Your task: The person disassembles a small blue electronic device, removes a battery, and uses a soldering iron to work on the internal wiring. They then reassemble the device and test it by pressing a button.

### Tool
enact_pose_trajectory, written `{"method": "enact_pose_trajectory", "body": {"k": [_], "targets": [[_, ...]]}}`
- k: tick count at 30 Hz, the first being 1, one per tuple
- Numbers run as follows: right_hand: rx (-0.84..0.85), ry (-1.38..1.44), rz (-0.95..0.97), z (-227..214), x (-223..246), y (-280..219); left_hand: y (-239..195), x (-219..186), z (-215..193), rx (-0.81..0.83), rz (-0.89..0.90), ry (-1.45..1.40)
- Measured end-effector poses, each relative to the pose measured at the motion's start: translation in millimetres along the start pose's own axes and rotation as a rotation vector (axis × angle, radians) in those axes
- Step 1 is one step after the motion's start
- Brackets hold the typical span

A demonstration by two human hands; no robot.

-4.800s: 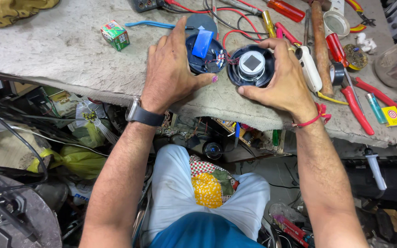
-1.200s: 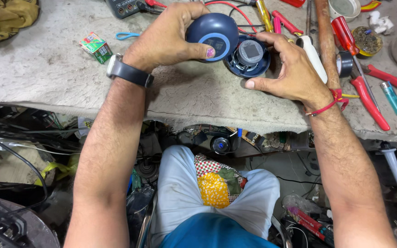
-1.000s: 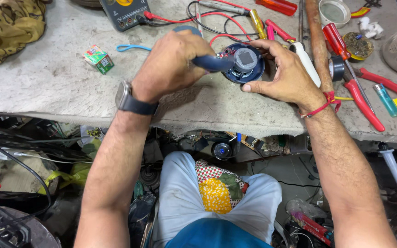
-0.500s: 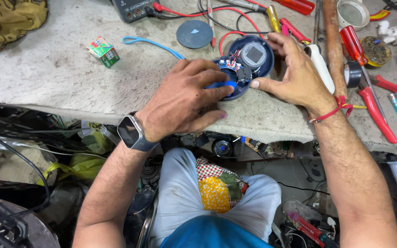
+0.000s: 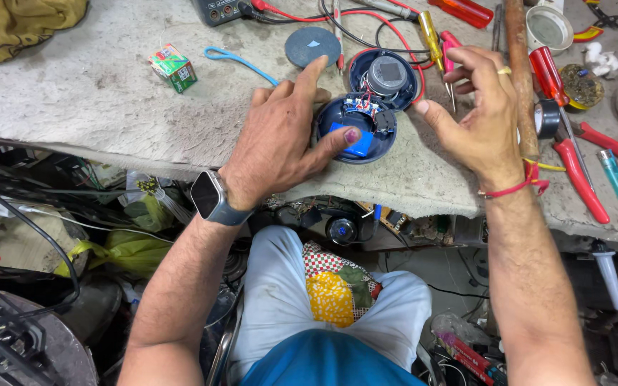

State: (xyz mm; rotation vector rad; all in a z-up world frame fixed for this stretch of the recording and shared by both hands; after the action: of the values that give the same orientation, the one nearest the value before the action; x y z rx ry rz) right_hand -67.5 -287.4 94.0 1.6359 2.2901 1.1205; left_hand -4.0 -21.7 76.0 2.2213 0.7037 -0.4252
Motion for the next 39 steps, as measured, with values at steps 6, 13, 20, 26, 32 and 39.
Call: {"method": "enact_pose_trajectory", "body": {"k": [6,13,20,26,32,39], "targets": [[-0.118,-0.035,0.124,10,74,-33,-9,10,-8,0.005,-0.096,-0.400],[-0.173,-0.205,0.177,31,121,-36,-20,-13,2,-0.167,-0.018,-0.561],[-0.058,-0.162,0.424,38,105,-40,-15,-14,8,-0.174,-0.136,-0.239],[-0.064,0.658,0.460,23,58,-54,-24,-29,13,-0.099,-0.239,-0.590],[-0.006,0.088,0.262,9,56,-62,-15,-51,33,-0.086,-0.236,-0.648],[-0.153,0.521,0.427,7,27,-43,4,-46,34,0.008,-0.103,-0.605]]}}
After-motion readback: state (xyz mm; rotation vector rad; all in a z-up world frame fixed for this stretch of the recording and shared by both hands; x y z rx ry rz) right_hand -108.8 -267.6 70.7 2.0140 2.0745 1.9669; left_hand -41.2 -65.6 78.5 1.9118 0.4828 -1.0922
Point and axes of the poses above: each hand's wrist, its own y-axis towards the middle knuckle, its own z-axis out of the palm, x = y × z, the point moved 5 cm from there along y, towards the middle knuckle, and after that the axes turned 2 degrees about -z, right-handed, at the moved point
